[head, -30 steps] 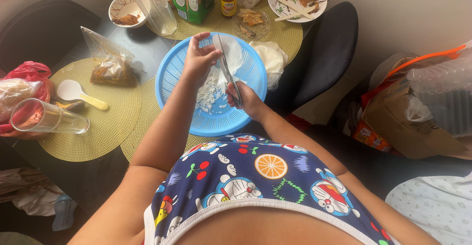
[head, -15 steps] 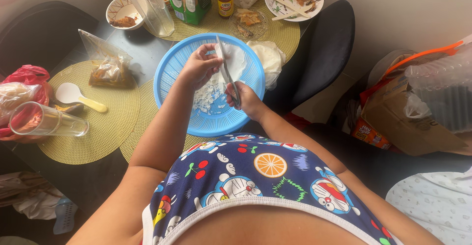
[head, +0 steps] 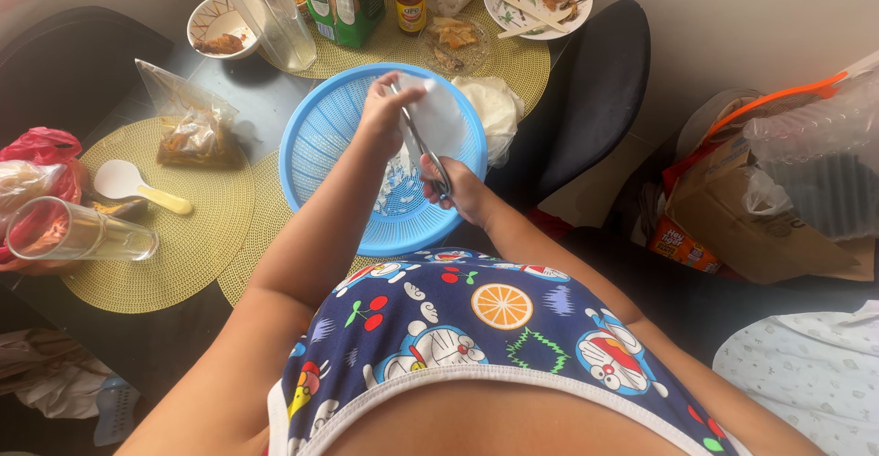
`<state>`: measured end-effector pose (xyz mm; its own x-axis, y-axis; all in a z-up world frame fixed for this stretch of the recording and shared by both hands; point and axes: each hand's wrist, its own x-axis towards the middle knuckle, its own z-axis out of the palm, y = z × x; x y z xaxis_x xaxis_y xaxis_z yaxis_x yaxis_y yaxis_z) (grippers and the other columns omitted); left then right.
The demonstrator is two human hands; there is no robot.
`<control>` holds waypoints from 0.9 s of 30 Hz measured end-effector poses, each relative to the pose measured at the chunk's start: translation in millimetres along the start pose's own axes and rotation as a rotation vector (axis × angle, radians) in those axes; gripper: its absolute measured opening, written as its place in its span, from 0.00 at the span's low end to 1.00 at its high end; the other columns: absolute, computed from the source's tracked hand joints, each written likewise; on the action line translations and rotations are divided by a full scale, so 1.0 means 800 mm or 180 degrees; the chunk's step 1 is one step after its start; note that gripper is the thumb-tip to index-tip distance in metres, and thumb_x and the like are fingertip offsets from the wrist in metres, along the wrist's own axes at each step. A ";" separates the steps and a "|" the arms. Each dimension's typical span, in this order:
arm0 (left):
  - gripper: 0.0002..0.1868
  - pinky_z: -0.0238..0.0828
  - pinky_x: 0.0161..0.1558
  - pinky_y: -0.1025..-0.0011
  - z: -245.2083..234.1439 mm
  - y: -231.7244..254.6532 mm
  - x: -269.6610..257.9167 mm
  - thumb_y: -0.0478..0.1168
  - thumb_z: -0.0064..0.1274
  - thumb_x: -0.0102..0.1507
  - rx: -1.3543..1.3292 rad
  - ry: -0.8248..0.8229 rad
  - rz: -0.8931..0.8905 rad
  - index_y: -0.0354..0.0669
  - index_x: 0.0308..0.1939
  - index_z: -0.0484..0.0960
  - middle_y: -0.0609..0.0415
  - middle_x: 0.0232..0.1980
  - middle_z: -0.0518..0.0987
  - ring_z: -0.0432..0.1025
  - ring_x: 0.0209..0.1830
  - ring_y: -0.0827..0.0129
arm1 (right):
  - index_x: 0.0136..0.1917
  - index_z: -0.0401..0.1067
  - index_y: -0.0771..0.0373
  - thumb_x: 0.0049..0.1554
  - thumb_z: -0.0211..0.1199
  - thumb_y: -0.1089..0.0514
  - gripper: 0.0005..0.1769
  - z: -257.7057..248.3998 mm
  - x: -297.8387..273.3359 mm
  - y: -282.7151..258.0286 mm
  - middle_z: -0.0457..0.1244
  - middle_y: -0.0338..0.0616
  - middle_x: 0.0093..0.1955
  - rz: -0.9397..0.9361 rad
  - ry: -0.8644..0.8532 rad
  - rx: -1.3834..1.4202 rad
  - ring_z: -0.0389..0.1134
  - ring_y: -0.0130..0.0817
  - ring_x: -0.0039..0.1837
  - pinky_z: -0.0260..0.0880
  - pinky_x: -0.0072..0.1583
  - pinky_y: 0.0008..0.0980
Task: The person uses scissors to cut sheets of white rice noodles into thin strips over a blue colander. The cut noodles accumulate in the colander as the person continues cutting additional sheets.
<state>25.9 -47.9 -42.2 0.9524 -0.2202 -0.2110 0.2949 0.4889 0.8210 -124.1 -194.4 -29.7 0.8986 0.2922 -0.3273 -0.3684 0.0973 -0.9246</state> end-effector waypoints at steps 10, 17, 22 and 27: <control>0.21 0.60 0.21 0.72 -0.056 -0.013 0.094 0.31 0.59 0.63 0.0196 0.1225 0.0805 0.39 0.56 0.67 0.48 0.38 0.75 0.66 0.24 0.72 | 0.39 0.73 0.66 0.55 0.64 0.34 0.29 -0.078 -0.060 -0.056 0.65 0.41 0.31 0.0744 0.0101 -0.0733 0.63 0.23 0.29 0.56 0.28 0.20; 0.23 0.86 0.46 0.64 -0.062 0.008 0.089 0.26 0.50 0.68 -0.0871 0.0037 0.0600 0.27 0.68 0.70 0.38 0.59 0.79 0.79 0.53 0.56 | 0.44 0.71 0.65 0.58 0.62 0.32 0.31 -0.086 -0.060 -0.049 0.64 0.39 0.32 0.0363 0.0241 -0.0007 0.64 0.21 0.31 0.56 0.29 0.17; 0.41 0.78 0.37 0.64 -0.065 0.012 0.073 0.19 0.52 0.54 0.0764 0.0770 0.0076 0.47 0.69 0.61 0.56 0.59 0.68 0.77 0.48 0.59 | 0.48 0.70 0.65 0.55 0.56 0.26 0.37 -0.058 -0.036 -0.018 0.66 0.43 0.38 0.0795 0.0164 0.0887 0.68 0.29 0.38 0.67 0.38 0.27; 0.30 0.81 0.42 0.65 -0.103 -0.013 0.075 0.21 0.56 0.59 0.0068 0.1046 0.0034 0.28 0.66 0.69 0.40 0.52 0.78 0.78 0.43 0.60 | 0.52 0.68 0.66 0.55 0.53 0.21 0.43 -0.033 -0.012 0.013 0.66 0.46 0.43 0.1076 -0.0202 0.1147 0.68 0.33 0.44 0.70 0.45 0.33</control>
<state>86.4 3.5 -107.6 0.9305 0.0708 -0.3594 0.2864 0.4710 0.8343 -130.6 -221.3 -41.5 0.7025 0.4205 -0.5741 -0.7056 0.3066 -0.6388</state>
